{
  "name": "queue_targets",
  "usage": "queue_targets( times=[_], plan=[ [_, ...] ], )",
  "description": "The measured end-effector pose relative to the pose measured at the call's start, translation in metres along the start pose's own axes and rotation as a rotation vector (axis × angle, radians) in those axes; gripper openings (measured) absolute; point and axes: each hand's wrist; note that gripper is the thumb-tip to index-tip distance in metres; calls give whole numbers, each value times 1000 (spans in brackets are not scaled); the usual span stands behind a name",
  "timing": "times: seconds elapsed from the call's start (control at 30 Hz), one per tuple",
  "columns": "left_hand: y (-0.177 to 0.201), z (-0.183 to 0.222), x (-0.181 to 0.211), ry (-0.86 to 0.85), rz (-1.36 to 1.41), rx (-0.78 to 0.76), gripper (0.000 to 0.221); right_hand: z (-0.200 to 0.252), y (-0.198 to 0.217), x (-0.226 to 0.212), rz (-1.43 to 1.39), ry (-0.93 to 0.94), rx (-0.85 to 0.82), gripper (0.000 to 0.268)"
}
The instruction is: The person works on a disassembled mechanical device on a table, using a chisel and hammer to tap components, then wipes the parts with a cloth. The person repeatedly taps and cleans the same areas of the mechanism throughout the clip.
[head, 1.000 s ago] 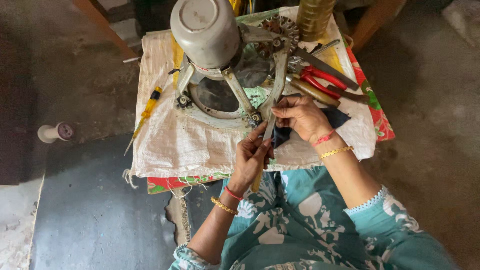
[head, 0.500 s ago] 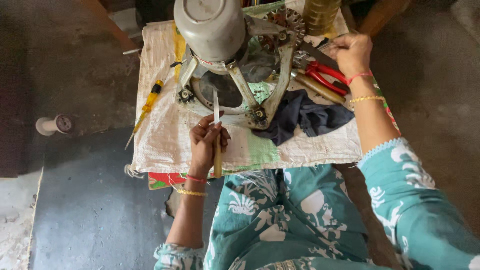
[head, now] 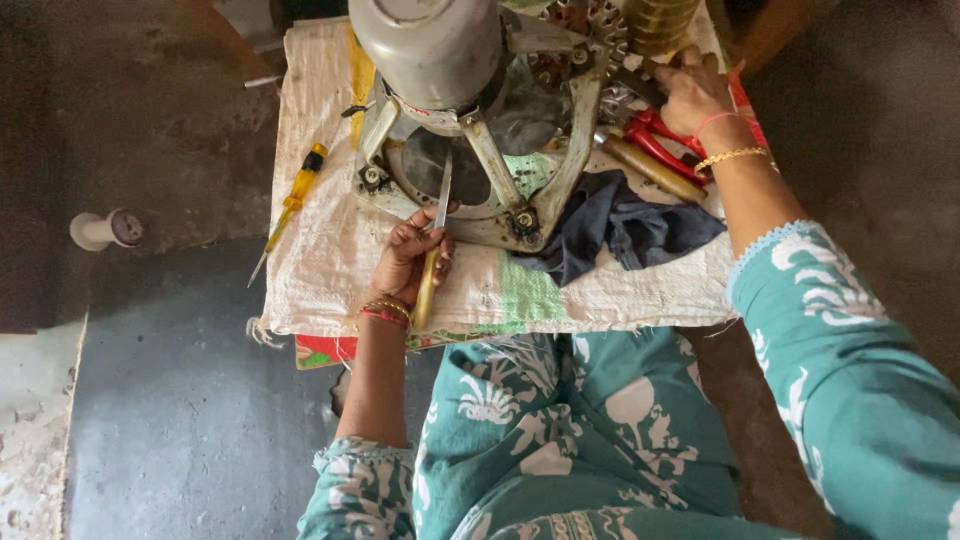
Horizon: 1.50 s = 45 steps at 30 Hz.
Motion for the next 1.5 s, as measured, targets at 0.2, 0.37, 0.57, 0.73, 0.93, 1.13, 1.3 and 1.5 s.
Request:
queue_targets(
  times=[0.2, 0.37, 0.57, 0.73, 0.93, 1.13, 1.3, 1.5],
  plan=[
    [-7, 0, 4, 1, -10, -5, 40, -17, -4, 0, 240, 132, -3, 42],
    [-8, 0, 7, 21, -16, 10, 41, -34, -20, 10, 444, 297, 95, 22],
    [2, -5, 3, 13, 20, -39, 36, -26, -14, 13, 477, 351, 99, 20],
    [7, -8, 1, 21, 55, -52, 34, 39, 27, -37, 130, 162, 522, 30],
    [3, -8, 3, 39, 88, -41, 32, 182, 51, -132, 56, 170, 298, 65],
    [9, -9, 0, 43, 110, -36, 31, 210, 71, -173, -334, 229, 375, 36],
    [15, -10, -1, 55, 118, -24, 32, 192, 116, -197, -550, 331, 423, 29],
    [18, -11, -3, 46, 181, -94, 32, 173, 117, -239, -448, 448, 569, 21]
  ],
)
Point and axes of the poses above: each hand's wrist, its own z-axis away from the middle knuckle, its own y-axis out of the back of the hand, x = y × z, and after that the axes turned 3 degrees about -x, right-handed
